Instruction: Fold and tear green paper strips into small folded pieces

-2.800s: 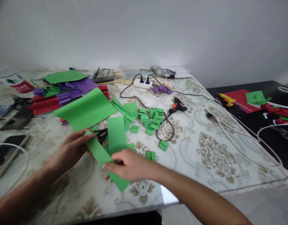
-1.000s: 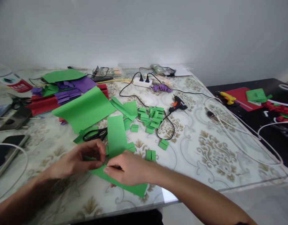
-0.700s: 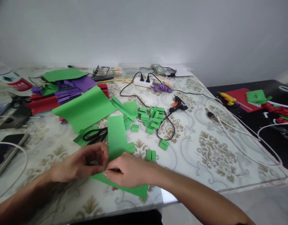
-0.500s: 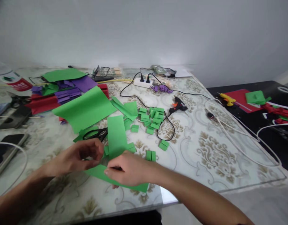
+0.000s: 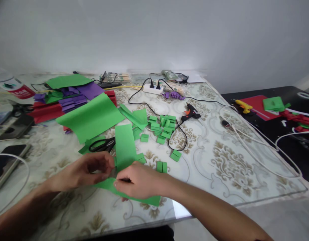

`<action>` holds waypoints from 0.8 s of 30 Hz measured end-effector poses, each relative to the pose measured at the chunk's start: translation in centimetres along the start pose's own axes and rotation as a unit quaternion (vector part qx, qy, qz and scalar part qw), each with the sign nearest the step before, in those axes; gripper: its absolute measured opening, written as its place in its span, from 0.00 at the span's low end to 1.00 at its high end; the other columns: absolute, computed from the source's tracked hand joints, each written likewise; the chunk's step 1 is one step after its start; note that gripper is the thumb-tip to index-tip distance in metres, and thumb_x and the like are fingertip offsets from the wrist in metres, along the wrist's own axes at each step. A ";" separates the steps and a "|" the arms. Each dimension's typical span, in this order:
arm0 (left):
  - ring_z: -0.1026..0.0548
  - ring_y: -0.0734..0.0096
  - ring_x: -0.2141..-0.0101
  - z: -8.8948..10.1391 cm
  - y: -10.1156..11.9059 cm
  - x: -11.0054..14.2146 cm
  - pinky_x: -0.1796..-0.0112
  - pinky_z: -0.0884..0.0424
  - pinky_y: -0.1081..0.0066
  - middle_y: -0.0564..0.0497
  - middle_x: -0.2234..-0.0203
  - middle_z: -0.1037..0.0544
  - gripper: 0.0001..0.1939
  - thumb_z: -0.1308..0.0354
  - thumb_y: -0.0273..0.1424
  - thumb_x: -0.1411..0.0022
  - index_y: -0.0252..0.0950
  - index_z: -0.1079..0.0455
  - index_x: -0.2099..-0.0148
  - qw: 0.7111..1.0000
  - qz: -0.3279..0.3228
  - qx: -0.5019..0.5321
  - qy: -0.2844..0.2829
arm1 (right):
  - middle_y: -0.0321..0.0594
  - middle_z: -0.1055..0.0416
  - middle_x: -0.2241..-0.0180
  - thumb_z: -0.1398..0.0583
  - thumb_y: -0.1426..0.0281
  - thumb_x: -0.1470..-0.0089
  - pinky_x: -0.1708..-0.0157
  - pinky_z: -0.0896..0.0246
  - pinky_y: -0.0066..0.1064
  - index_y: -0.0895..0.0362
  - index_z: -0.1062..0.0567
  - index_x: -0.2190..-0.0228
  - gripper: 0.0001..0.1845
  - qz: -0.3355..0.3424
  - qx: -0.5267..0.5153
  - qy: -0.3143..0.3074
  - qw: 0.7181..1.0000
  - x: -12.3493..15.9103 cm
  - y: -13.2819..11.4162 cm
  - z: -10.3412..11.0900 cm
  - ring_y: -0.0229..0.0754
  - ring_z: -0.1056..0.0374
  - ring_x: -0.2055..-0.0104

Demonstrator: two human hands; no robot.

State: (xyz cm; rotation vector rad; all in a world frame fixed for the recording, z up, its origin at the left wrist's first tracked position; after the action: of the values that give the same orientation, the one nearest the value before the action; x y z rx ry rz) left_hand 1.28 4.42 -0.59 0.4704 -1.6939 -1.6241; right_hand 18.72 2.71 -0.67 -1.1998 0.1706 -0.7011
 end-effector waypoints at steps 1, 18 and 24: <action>0.28 0.70 0.69 -0.3 0.0 -0.1 0.68 0.33 0.74 0.50 0.68 0.24 0.09 0.35 0.35 0.34 0.36 0.27 0.55 1.000 -0.001 -0.006 -0.003 | 0.33 0.27 0.80 0.41 0.69 0.36 0.80 0.58 0.24 0.58 0.34 0.81 0.20 -0.004 0.003 0.000 1.000 0.0 0.0 -0.1 0.28 0.48 0.83; 0.27 0.70 0.71 4.5 0.0 0.9 0.71 0.30 0.76 0.48 0.70 0.22 0.10 0.30 0.35 0.39 0.36 0.24 0.60 0.998 0.008 -0.045 0.049 | 0.29 0.38 0.82 0.42 0.68 0.36 0.78 0.57 0.26 0.57 0.33 0.79 0.19 0.019 -0.020 0.024 0.999 -0.1 0.4 1.6 0.31 0.50 0.80; 0.27 0.70 0.71 5.9 -0.1 0.8 0.70 0.29 0.76 0.49 0.70 0.23 0.11 0.29 0.36 0.40 0.36 0.23 0.59 0.996 -0.001 -0.029 0.089 | 0.27 0.53 0.83 0.42 0.67 0.36 0.78 0.61 0.26 0.56 0.42 0.82 0.25 0.019 -0.036 0.051 0.998 -0.2 0.7 2.0 0.31 0.52 0.79</action>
State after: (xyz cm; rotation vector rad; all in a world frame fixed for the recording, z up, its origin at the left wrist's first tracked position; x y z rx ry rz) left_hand -3.48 7.93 -0.14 0.5706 -1.5118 -1.5784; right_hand 19.83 4.51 -0.55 -1.2270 0.3051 -0.7296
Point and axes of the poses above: each hand's wrist, its own x-axis away from the middle knuckle, its own z-axis out of the back of the hand, y = z × x, the point moved 5 cm from there along -x, towards the middle knuckle
